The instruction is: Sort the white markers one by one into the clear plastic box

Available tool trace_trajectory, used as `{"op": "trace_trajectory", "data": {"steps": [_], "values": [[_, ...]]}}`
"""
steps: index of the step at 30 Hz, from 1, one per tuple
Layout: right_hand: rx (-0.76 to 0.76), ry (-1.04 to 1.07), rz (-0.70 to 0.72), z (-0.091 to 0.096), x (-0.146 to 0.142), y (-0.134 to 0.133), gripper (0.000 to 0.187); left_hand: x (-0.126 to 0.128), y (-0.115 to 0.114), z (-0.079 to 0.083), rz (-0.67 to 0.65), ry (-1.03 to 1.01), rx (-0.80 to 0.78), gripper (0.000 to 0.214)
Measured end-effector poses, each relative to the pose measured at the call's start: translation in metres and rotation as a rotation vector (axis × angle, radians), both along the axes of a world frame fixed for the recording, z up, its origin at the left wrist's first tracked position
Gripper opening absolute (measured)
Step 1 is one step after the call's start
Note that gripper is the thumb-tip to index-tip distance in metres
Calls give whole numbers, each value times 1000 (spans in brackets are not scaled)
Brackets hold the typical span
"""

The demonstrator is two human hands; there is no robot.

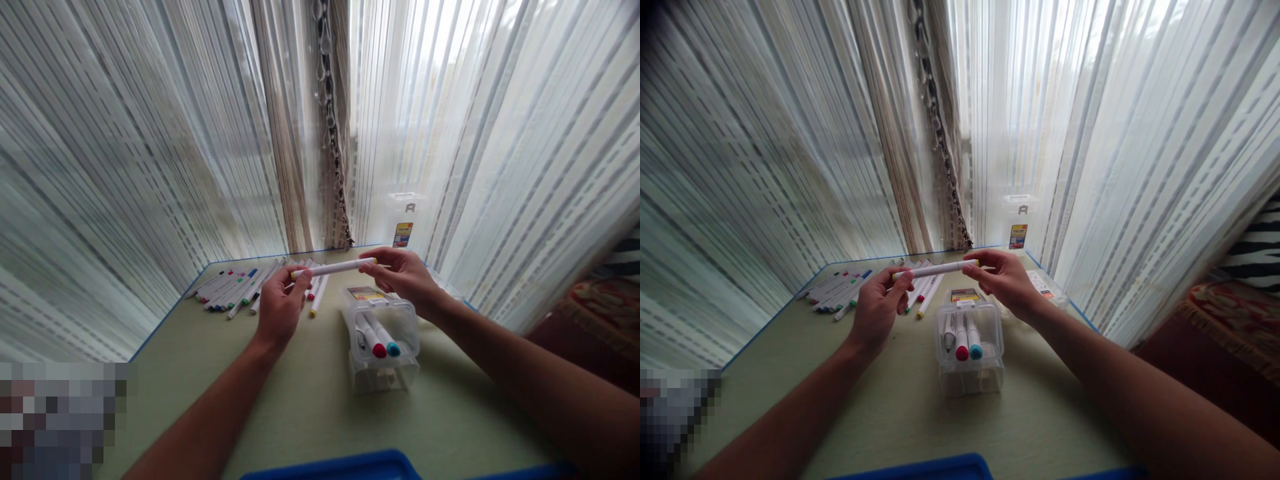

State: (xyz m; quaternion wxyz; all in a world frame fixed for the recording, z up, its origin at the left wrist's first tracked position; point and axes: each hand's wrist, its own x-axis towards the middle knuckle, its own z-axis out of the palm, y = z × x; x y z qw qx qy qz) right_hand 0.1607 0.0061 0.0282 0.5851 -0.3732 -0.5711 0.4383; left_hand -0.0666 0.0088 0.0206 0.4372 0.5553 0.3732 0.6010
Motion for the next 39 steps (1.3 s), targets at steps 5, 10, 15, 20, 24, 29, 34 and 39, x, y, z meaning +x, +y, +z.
{"op": "trace_trajectory", "data": {"steps": [5, 10, 15, 20, 24, 29, 34, 39], "values": [[-6, -7, -8, 1, -1, -1, 38, 0, 0, -1, -7, -8, 4, 30], [-7, -23, -38, 2, -3, -3, 34, 0, -3, 1, -43, -30, -2, 29], [-8, -30, -39, 1, -3, -3, 31, 0, -3, 2, -88, -108, 0, 27], [-15, -16, -26, 0, -2, -2, 30, -1, 0, -1, -99, -126, -6, 26], [-13, -5, -23, -1, -1, -1, 29, 0, 1, -1, -91, -122, -9, 26], [-6, -13, -19, -1, -1, -2, 29, 2, -2, 1, -43, -68, -15, 27], [-9, -45, -54, 1, -3, -4, 35, 3, -3, 0, -18, -6, -34, 32], [-17, -58, -81, 1, -4, -5, 41, 4, -3, -1, 2, 47, -21, 34]]}}
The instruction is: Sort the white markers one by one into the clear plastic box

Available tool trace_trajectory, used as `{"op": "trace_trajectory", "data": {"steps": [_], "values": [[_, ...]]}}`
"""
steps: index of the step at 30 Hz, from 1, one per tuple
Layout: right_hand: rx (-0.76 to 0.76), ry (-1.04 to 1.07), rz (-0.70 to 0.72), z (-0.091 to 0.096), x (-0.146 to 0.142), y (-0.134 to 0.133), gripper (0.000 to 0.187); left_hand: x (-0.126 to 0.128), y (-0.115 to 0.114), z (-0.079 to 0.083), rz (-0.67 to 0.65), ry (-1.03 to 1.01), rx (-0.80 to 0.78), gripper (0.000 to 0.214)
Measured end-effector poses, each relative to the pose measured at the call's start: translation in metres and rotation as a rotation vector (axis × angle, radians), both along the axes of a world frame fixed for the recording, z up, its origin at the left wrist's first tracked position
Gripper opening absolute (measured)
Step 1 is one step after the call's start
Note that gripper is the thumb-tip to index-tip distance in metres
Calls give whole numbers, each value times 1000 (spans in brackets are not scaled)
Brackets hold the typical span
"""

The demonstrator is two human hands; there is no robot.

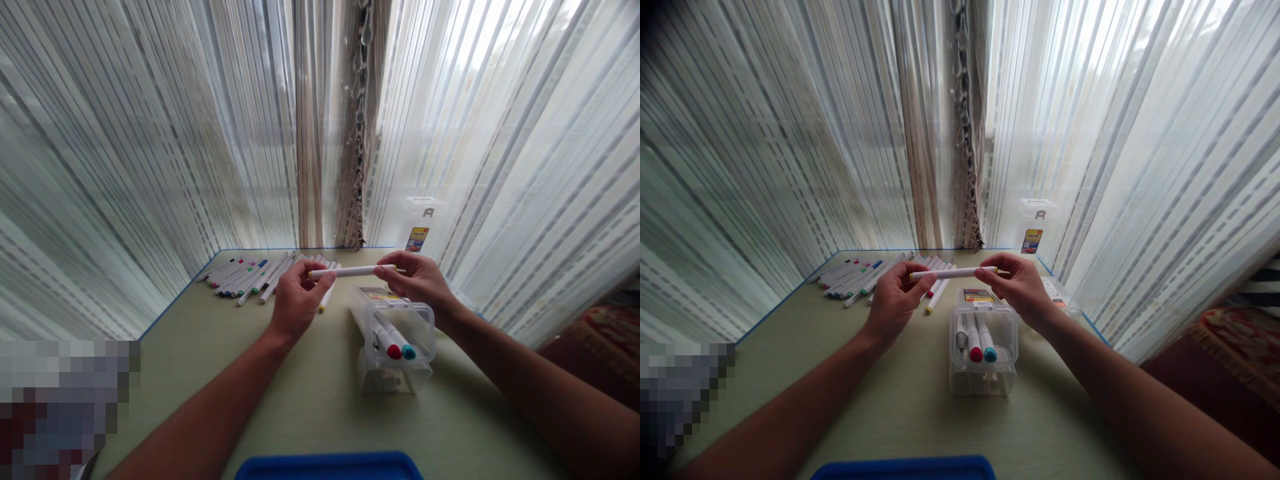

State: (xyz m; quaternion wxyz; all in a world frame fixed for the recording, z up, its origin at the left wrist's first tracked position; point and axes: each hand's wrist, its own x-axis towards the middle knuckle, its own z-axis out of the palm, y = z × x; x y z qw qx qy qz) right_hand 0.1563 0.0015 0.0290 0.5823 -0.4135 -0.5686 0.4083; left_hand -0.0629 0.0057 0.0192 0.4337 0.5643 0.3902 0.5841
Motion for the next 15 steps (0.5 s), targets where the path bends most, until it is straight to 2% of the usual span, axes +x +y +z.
{"op": "trace_trajectory", "data": {"steps": [15], "values": [[-20, 23, 24, 3, 0, -1, 34, -1, 3, -1, -54, -90, -17, 25]]}}
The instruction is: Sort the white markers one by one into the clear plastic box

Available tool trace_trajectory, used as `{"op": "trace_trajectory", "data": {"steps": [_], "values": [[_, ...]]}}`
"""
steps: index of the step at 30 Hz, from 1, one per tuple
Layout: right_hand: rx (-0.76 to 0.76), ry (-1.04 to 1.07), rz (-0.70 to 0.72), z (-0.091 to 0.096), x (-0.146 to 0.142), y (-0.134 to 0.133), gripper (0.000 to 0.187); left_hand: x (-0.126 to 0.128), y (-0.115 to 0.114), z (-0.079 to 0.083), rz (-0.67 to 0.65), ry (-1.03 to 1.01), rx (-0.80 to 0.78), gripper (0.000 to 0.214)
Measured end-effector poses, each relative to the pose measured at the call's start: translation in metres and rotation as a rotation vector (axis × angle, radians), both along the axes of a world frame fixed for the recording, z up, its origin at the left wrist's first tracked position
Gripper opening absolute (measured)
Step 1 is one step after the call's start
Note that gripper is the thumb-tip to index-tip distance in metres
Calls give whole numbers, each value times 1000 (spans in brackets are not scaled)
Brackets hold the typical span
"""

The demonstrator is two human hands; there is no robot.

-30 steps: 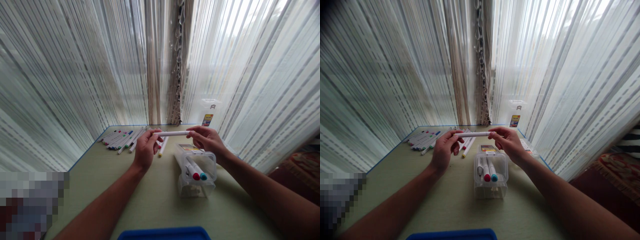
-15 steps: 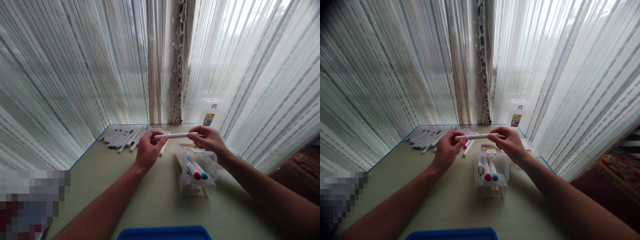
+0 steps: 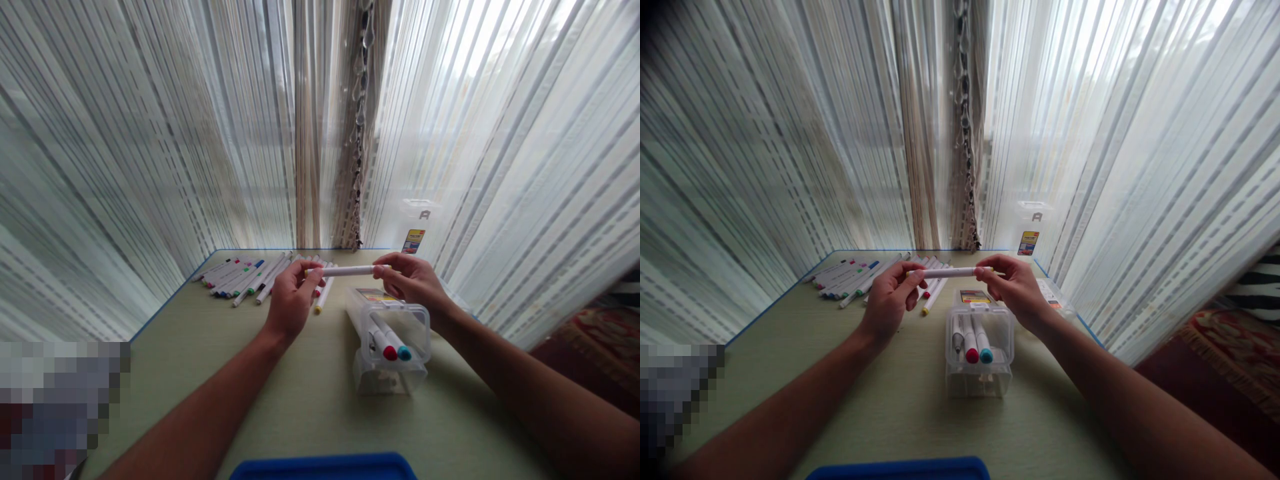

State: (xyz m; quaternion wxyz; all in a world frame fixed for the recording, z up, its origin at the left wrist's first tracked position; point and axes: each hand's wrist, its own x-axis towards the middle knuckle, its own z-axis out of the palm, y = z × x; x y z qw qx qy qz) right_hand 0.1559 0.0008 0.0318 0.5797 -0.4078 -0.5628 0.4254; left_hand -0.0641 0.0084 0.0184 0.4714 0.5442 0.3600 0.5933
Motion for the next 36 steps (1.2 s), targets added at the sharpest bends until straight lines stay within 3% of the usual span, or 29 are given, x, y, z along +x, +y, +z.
{"op": "trace_trajectory", "data": {"steps": [10, 19, 26, 36], "values": [[17, 30, 3, -3, 3, 3, 32, 0, 1, 1, -8, -74, -4, 28], [6, -24, -30, -2, 0, 0, 38, 0, 0, -2, 53, 102, 33, 33], [6, -30, -26, -1, 0, -1, 43, 1, -1, -1, 39, 108, 40, 35], [4, 32, 2, -1, 1, 1, 34, 0, 1, -1, 12, 25, 12, 33]]}}
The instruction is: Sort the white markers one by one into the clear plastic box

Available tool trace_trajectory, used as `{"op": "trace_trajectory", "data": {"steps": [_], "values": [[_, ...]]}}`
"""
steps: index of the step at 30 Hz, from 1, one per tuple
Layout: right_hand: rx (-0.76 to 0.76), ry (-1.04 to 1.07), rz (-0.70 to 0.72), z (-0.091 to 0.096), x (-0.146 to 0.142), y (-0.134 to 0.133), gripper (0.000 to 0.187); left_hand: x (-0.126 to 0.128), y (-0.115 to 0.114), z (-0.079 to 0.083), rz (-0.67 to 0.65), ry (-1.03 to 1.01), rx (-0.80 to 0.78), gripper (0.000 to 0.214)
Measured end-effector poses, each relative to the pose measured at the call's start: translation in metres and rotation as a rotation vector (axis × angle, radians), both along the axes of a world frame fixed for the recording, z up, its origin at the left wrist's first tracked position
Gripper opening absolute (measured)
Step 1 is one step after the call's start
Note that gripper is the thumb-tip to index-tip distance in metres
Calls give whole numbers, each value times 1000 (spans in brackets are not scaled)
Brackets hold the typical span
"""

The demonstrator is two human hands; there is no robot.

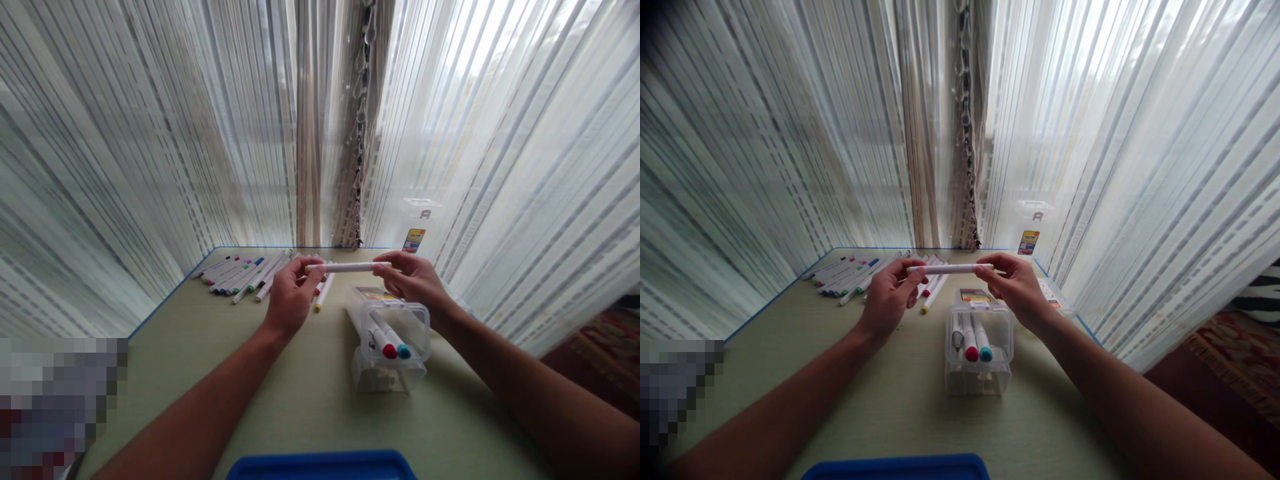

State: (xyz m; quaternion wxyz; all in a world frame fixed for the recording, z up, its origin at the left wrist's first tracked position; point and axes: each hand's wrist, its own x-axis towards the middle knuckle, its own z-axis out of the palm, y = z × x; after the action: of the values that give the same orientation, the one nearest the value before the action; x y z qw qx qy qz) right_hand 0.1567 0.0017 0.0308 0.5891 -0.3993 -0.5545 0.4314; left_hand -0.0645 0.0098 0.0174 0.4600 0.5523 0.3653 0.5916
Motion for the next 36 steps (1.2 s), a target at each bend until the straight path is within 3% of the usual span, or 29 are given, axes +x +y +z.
{"op": "trace_trajectory", "data": {"steps": [16, 36], "values": [[-15, 73, 19, -2, 5, 4, 31, -1, 2, 1, -49, -153, -32, 33], [-29, 105, 11, -2, 5, 4, 35, -1, 2, 1, 25, -62, 60, 24]]}}
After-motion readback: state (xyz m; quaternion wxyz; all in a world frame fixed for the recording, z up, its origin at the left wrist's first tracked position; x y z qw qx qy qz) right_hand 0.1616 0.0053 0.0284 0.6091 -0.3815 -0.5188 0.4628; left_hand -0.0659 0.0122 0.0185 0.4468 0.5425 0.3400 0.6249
